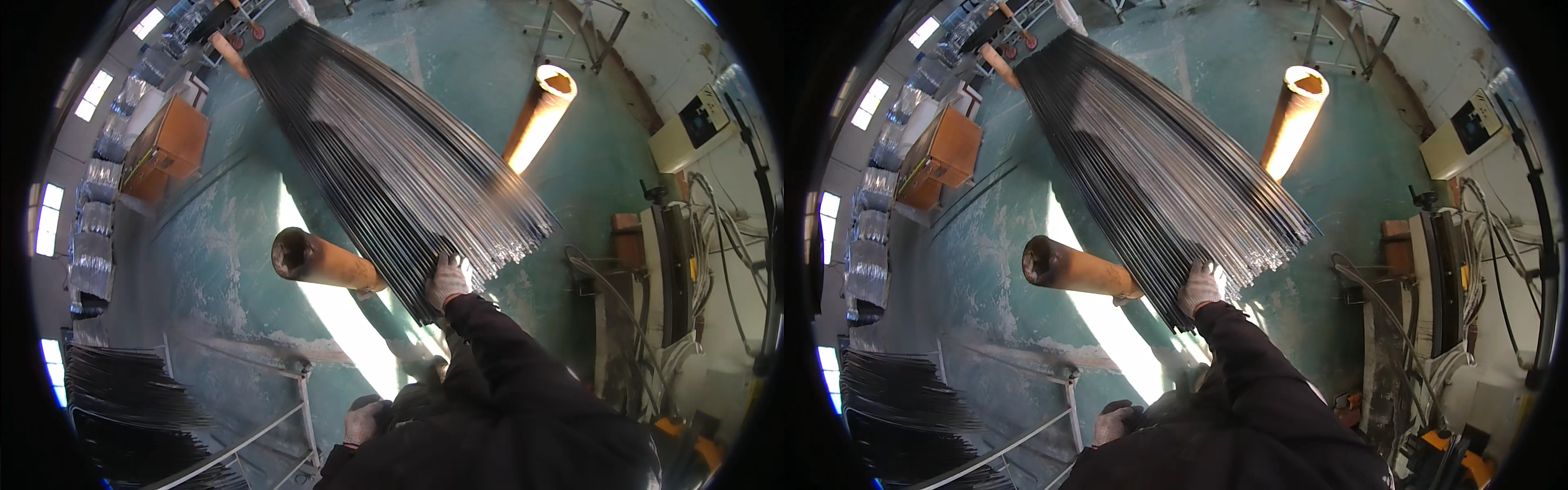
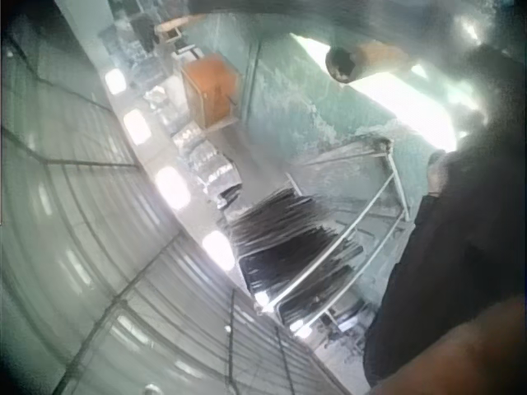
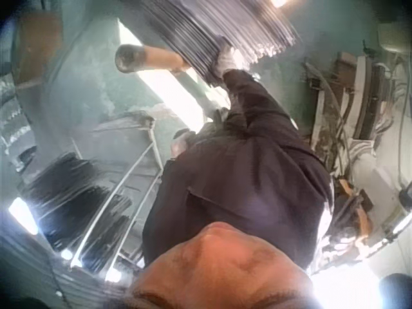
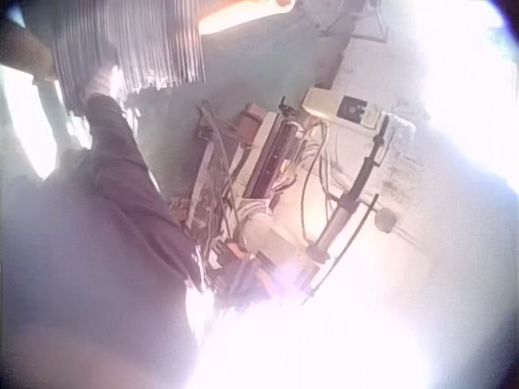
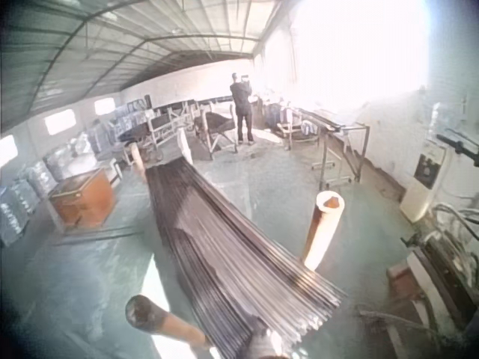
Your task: The person repeatedly picks up bundles of long metal rods from a floor stack and feeds them into a rolling machine. The rods are guided through the rollers and then placed onto a growing output pile. The cycle of picking, feeding, and stacking continues throughout the clip.
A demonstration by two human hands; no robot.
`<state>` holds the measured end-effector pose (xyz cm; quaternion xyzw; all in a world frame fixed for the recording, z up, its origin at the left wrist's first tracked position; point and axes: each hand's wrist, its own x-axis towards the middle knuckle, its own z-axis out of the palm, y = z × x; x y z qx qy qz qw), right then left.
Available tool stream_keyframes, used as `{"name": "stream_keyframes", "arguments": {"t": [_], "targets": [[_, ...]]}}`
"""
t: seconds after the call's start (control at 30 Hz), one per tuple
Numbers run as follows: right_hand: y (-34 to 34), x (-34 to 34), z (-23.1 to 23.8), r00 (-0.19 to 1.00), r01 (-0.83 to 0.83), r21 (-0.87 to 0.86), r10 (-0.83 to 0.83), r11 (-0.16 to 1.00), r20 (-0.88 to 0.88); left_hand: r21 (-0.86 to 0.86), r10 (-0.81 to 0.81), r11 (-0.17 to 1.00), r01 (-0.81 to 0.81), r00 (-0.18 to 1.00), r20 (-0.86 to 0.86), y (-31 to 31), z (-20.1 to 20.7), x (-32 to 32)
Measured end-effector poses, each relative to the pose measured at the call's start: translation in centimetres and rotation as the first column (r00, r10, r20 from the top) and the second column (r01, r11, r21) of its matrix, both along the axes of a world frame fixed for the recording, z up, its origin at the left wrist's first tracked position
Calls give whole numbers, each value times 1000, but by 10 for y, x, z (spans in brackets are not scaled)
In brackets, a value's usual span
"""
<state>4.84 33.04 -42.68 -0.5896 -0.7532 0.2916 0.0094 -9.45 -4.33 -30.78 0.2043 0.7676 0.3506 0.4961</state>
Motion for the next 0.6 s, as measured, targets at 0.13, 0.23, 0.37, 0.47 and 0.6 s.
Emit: {"name": "stream_keyframes", "arguments": {"t": [0.13,0.23,0.37,0.47,0.6], "targets": [[25,-6,-15,994,-102,-32,103,994,44,-107,441,898,-428,871,219,76,26,9],[43,-2,-20,984,-151,-86,158,985,80,-123,497,867,-482,827,262,148,50,8],[64,-4,-14,971,-153,-183,182,971,154,-17,460,880,-475,842,283,209,68,-5],[80,5,-6,989,-72,-275,105,959,108,89,423,883,-461,863,276,224,62,-13],[98,14,5,994,-73,-332,97,941,54,-91,537,839,-536,792,290,223,44,-6]]}}
